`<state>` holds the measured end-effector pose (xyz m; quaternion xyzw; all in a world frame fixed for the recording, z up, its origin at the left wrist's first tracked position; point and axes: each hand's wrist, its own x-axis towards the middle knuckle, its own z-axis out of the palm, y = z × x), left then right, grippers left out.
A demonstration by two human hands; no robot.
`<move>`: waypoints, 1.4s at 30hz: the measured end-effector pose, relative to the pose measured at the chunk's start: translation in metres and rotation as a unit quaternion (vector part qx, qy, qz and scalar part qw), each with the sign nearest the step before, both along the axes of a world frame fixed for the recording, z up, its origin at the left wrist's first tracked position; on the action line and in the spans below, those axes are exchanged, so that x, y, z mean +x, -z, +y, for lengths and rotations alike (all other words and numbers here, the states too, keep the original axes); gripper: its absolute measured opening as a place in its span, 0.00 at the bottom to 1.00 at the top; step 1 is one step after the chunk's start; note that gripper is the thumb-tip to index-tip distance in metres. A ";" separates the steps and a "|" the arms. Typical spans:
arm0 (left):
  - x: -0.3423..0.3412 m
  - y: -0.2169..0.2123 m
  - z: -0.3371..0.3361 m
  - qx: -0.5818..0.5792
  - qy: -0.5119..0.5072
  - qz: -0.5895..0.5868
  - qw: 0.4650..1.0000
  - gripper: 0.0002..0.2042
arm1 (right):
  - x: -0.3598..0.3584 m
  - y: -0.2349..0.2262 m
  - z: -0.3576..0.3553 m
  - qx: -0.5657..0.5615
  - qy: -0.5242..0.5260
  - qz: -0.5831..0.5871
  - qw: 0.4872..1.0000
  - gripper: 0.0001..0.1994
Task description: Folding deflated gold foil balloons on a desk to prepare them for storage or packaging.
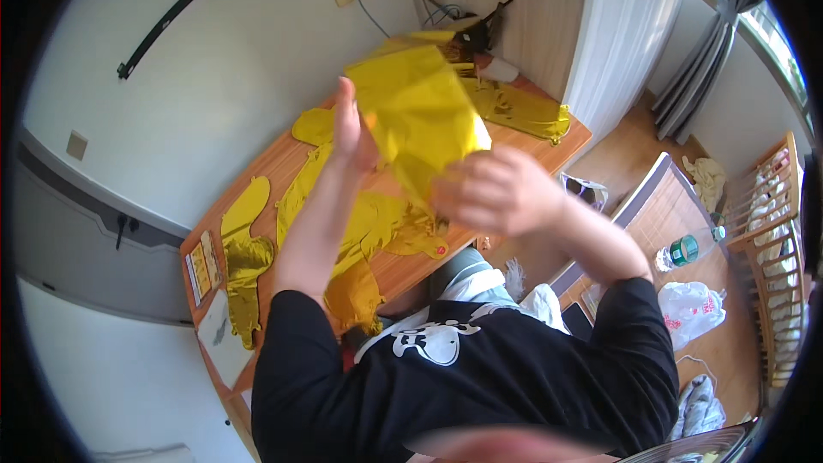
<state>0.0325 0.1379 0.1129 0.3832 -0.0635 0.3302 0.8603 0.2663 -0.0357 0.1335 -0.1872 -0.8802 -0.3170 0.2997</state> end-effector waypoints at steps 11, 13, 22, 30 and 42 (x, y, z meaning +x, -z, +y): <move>-0.207 0.053 -0.080 0.045 -0.451 0.370 0.811 0.21 | -0.147 0.106 -0.019 -0.255 -0.123 0.161 0.945 0.21; -0.244 0.089 -0.074 0.115 -0.452 0.455 0.759 0.27 | -0.172 0.120 -0.019 -0.277 -0.131 0.143 0.941 0.20; -0.296 0.150 -0.065 0.265 -0.469 0.681 0.496 0.54 | -0.222 0.146 -0.027 -0.394 -0.128 0.054 0.909 0.18; -0.293 0.140 -0.066 0.387 -0.363 0.774 0.345 0.43 | -0.194 0.113 0.033 -0.481 -0.032 0.168 0.860 0.16; -0.288 0.143 -0.064 0.413 -0.375 0.759 0.336 0.40 | -0.221 0.143 0.183 -0.306 0.256 0.038 0.916 0.07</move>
